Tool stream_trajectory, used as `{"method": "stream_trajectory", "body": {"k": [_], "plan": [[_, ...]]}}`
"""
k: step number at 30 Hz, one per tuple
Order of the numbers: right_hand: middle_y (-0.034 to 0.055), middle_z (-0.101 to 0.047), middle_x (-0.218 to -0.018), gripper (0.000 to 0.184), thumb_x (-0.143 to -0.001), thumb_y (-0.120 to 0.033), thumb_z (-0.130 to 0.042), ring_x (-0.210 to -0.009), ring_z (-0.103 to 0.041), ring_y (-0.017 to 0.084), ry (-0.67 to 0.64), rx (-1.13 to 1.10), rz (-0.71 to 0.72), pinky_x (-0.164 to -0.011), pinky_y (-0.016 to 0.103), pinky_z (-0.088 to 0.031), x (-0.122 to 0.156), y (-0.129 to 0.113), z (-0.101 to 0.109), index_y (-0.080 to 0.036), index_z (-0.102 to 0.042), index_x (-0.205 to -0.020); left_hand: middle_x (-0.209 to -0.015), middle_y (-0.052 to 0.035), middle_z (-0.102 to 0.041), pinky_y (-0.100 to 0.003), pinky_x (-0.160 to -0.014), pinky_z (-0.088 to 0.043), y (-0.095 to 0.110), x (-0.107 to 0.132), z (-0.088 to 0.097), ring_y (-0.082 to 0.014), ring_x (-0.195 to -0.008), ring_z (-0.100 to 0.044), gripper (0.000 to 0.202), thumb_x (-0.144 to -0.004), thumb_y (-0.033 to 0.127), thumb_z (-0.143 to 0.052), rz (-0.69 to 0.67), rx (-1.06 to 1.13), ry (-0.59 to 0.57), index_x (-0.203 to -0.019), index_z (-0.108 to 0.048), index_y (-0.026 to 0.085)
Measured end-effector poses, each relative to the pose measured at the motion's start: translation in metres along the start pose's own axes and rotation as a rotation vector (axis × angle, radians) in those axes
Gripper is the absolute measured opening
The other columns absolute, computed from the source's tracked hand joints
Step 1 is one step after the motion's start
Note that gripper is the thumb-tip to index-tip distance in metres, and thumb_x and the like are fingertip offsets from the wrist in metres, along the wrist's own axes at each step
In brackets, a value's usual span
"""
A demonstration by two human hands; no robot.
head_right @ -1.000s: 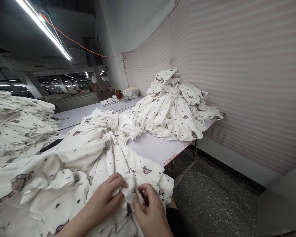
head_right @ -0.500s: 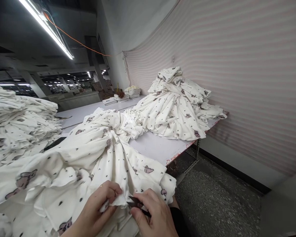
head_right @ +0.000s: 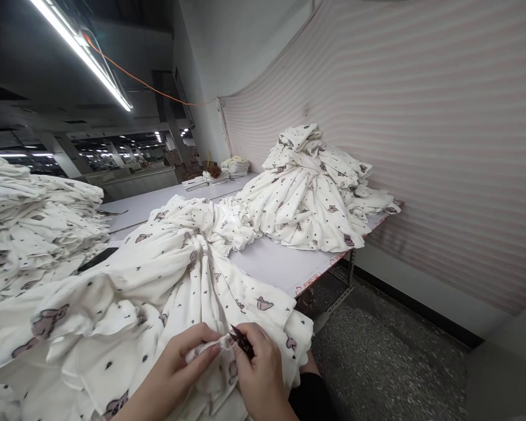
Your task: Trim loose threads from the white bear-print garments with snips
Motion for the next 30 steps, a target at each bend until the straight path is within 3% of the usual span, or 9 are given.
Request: {"method": "stream_trajectory", "body": {"k": [4,9,14,22,27,30], "plan": [[0.0070,-0.070,-0.096,0.018,-0.090,-0.029,-0.052,-0.090,-0.067,0.021,0.074,-0.134,-0.093,-0.073,0.024,-0.053,-0.003,0.008,-0.001,-0.020,-0.060,-0.104,-0.077,-0.0023,-0.067,-0.027,-0.072,-0.046,-0.012,-0.004,0.003,-0.0213,-0.078,-0.061,0.024,-0.085,0.041,-0.055,0.170,0.099,0.141,-0.078,-0.063,0.019],[0.0044,-0.069,-0.088,0.019,-0.083,-0.029,-0.060,-0.082,-0.067,0.020,0.013,-0.070,0.044,-0.071,0.025,-0.053,0.003,-0.006,0.003,-0.022,-0.066,-0.100,-0.076,-0.0024,-0.070,-0.028,-0.072,-0.048,-0.019,-0.002,0.000,-0.0220,-0.076,-0.061,0.026,-0.080,0.045,-0.060,0.237,0.178,0.242,-0.079,-0.066,0.019],[0.0059,-0.071,-0.092,0.023,-0.088,-0.027,-0.054,-0.084,-0.068,0.021,0.020,0.072,0.064,-0.071,0.026,-0.052,0.000,-0.012,0.007,-0.023,-0.069,-0.105,-0.082,-0.0038,-0.072,-0.029,-0.075,-0.048,-0.008,-0.003,-0.001,-0.0228,-0.080,-0.064,0.023,-0.081,0.041,-0.059,0.164,0.102,0.217,-0.081,-0.068,0.019],[0.0070,-0.072,-0.090,0.028,-0.092,-0.030,-0.047,-0.078,-0.068,0.024,0.055,0.246,0.103,-0.065,0.029,-0.052,0.003,-0.016,0.012,-0.023,-0.068,-0.109,-0.081,-0.0031,-0.072,-0.029,-0.076,-0.049,-0.008,-0.009,-0.003,-0.0235,-0.081,-0.064,0.028,-0.080,0.045,-0.059,0.240,0.100,0.143,-0.080,-0.068,0.019],[0.0065,-0.073,-0.086,0.024,-0.090,-0.033,-0.052,-0.079,-0.068,0.023,0.035,0.061,0.009,-0.067,0.028,-0.051,-0.004,-0.010,0.021,-0.022,-0.073,-0.094,-0.090,-0.0034,-0.070,-0.029,-0.077,-0.049,-0.010,-0.011,-0.009,-0.0219,-0.084,-0.063,0.027,-0.081,0.037,-0.060,0.190,0.093,0.109,-0.101,-0.068,0.021],[0.0063,-0.072,-0.075,0.029,-0.087,-0.041,-0.057,-0.074,-0.067,0.022,-0.040,-0.189,-0.167,-0.067,0.028,-0.052,-0.010,0.005,0.019,-0.019,-0.075,-0.083,-0.099,-0.0040,-0.071,-0.030,-0.088,-0.046,-0.009,-0.014,-0.014,-0.0236,-0.098,-0.062,0.021,-0.083,0.036,-0.058,0.178,0.151,0.052,-0.096,-0.070,0.022]]}}
Point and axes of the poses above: each hand's wrist, its own x-axis away from the middle knuckle, its own z-axis out of the back of the hand, y = z × x, the point moved 6 cm from there along -x, towards the middle knuckle
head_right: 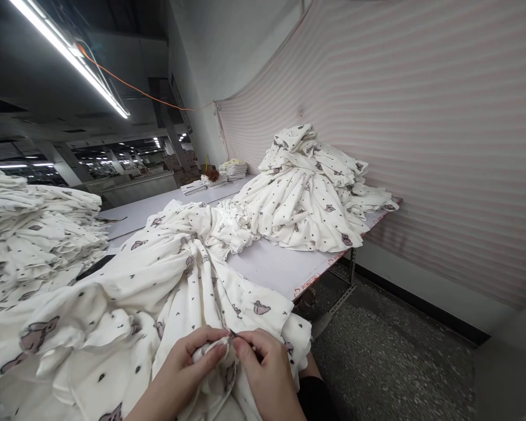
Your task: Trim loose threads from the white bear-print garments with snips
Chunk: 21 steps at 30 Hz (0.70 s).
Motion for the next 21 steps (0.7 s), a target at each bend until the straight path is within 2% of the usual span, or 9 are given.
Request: {"method": "stream_trajectory", "body": {"k": [3,6,10,14,17,21], "plan": [[0.0040,-0.069,-0.064,0.038,-0.084,-0.050,-0.059,-0.068,-0.065,0.021,-0.013,-0.213,-0.155,-0.066,0.028,-0.051,-0.002,0.014,-0.001,-0.017,-0.076,-0.082,-0.089,-0.0033,-0.071,-0.029,-0.083,-0.046,0.004,-0.001,-0.001,-0.0229,-0.090,-0.063,0.020,-0.085,0.037,-0.056,-0.003,-0.025,-0.006,-0.087,-0.068,0.020],[0.0049,-0.070,-0.068,0.037,-0.083,-0.051,-0.061,-0.075,-0.066,0.022,0.018,-0.273,-0.150,-0.071,0.030,-0.052,0.001,0.017,0.000,-0.017,-0.076,-0.082,-0.085,-0.0031,-0.068,-0.029,-0.079,-0.045,0.009,-0.001,0.001,-0.0224,-0.087,-0.061,0.023,-0.086,0.040,-0.055,-0.019,-0.044,0.014,-0.084,-0.066,0.020],[0.0072,-0.074,-0.089,0.024,-0.081,-0.039,-0.064,-0.086,-0.067,0.024,0.042,-0.077,0.032,-0.077,0.031,-0.052,0.008,0.005,0.003,-0.021,-0.075,-0.093,-0.083,-0.0027,-0.067,-0.029,-0.079,-0.046,0.007,0.000,0.001,-0.0223,-0.085,-0.060,0.025,-0.085,0.043,-0.055,0.002,-0.021,0.033,-0.084,-0.065,0.020],[0.0061,-0.073,-0.086,0.020,-0.084,-0.035,-0.060,-0.081,-0.067,0.023,0.050,0.133,0.140,-0.071,0.029,-0.053,0.009,-0.009,0.005,-0.024,-0.074,-0.094,-0.084,-0.0027,-0.067,-0.028,-0.078,-0.046,0.008,0.000,-0.003,-0.0218,-0.085,-0.061,0.023,-0.085,0.041,-0.056,-0.034,-0.040,0.012,-0.085,-0.065,0.020],[0.0057,-0.073,-0.081,0.023,-0.086,-0.039,-0.058,-0.077,-0.068,0.022,0.032,0.118,0.107,-0.068,0.027,-0.053,0.005,-0.009,0.006,-0.023,-0.076,-0.087,-0.086,-0.0025,-0.069,-0.028,-0.080,-0.047,0.008,0.001,-0.002,-0.0218,-0.088,-0.062,0.021,-0.085,0.040,-0.057,-0.046,-0.054,0.020,-0.087,-0.067,0.021],[0.0063,-0.074,-0.084,0.026,-0.084,-0.042,-0.061,-0.081,-0.069,0.023,0.033,0.000,-0.008,-0.071,0.027,-0.054,0.004,0.004,0.011,-0.020,-0.076,-0.088,-0.097,-0.0032,-0.072,-0.032,-0.088,-0.046,0.002,0.002,0.002,-0.0243,-0.097,-0.062,0.025,-0.084,0.042,-0.059,0.042,-0.011,0.038,-0.096,-0.068,0.022]]}}
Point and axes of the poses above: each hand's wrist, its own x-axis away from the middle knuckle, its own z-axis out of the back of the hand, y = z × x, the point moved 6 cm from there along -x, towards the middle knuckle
